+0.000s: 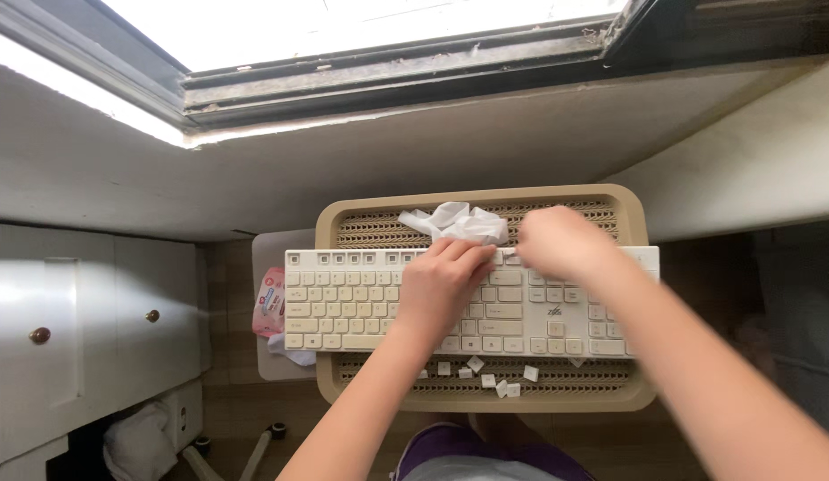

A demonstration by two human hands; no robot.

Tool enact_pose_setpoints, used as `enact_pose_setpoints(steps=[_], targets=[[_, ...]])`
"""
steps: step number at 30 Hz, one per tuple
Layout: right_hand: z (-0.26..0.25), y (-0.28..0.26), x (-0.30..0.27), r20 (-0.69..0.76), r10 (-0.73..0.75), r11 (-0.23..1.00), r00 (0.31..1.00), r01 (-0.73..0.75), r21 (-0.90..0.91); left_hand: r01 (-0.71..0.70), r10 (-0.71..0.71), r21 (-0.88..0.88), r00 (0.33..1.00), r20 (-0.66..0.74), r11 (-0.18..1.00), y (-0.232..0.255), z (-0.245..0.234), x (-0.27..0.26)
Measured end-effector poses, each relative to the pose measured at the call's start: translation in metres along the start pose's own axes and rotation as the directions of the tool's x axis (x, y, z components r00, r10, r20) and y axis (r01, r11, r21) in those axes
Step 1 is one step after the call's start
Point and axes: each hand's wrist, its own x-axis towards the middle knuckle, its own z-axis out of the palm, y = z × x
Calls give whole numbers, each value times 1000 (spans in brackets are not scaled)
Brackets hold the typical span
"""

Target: The person removes keycaps from a white keyboard, wipes each keycap with a tissue, and places the cleaned keycaps into a beige plastic basket. The person repeats this process for multiple keycaps throughout the clip.

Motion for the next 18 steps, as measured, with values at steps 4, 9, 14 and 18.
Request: enact_pose_setpoints(steps=[4,9,14,18], targets=[[2,30,-4,95,-120,948,988,86,305,9,-9,-7,1000,-20,1000,0,-2,-2],[11,36,-8,54,-98,903,994,66,424,-7,7,1,1000,2,1000,0,-3,-1],[15,31,-20,-124,-110,909,986,150,389,-72,70,41,997,37,997,0,-3,5],[25,27,-36,-214,-110,880,971,195,433,-109,102,62,990,99,992,-2,-2,7]])
